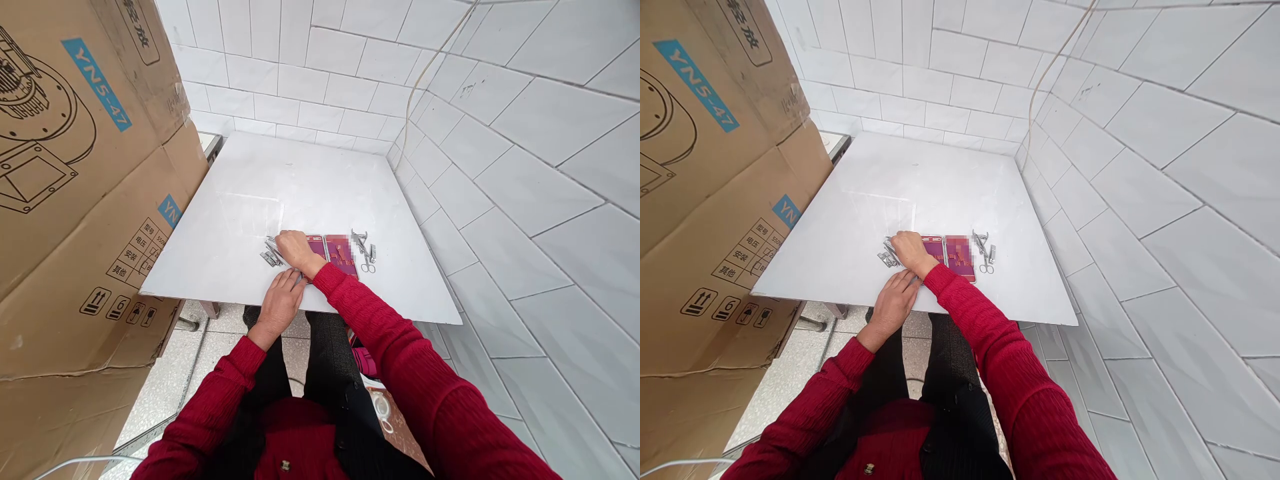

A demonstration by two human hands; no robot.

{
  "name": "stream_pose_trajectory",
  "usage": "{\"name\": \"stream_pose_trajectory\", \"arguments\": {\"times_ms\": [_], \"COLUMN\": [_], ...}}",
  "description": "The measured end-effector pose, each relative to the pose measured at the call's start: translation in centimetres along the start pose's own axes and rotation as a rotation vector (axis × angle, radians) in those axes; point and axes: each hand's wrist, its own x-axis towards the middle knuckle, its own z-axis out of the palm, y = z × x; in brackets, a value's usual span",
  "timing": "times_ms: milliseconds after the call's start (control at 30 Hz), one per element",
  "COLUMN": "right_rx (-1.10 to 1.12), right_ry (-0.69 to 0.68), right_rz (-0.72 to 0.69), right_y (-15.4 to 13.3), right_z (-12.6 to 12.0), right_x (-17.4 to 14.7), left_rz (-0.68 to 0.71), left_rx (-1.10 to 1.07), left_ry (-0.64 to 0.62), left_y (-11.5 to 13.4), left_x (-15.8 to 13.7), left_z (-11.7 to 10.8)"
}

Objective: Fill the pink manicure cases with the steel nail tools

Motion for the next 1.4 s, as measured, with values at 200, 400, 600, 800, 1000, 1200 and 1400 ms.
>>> {"name": "stream_pose_trajectory", "arguments": {"times_ms": [200, 400, 600, 800, 1000, 1200, 1400], "right_rx": [-0.035, -0.001, 0.277, 0.825, 1.102, 1.112, 1.073], "right_ry": [-0.049, -0.128, 0.012, 0.101, 0.195, 0.231, 0.336], "right_rz": [-0.051, -0.037, 0.205, 0.406, 0.416, 0.415, 0.405], "right_y": [-0.5, -0.1, 3.8, 6.4, 7.0, 7.0, 6.7], "right_z": [-0.8, -1.5, -1.7, 0.4, 2.4, 3.5, 5.0], "right_x": [0.9, 2.0, 1.7, -0.4, -2.1, -2.3, -2.2], "left_rz": [0.005, 0.008, 0.001, -0.007, -0.016, -0.008, -0.007], "left_rx": [0.013, 0.038, 0.040, 0.022, 0.020, 0.031, 0.026], "left_ry": [0.014, 0.000, -0.025, -0.037, -0.050, -0.038, -0.045], "left_y": [0.0, -0.1, 0.1, 0.1, 0.2, 0.3, 0.2], "left_x": [-0.1, 0.0, 0.1, 0.4, 0.6, 0.7, 0.7], "left_z": [0.1, 0.1, -0.3, -0.6, -0.8, -0.9, -0.8]}}
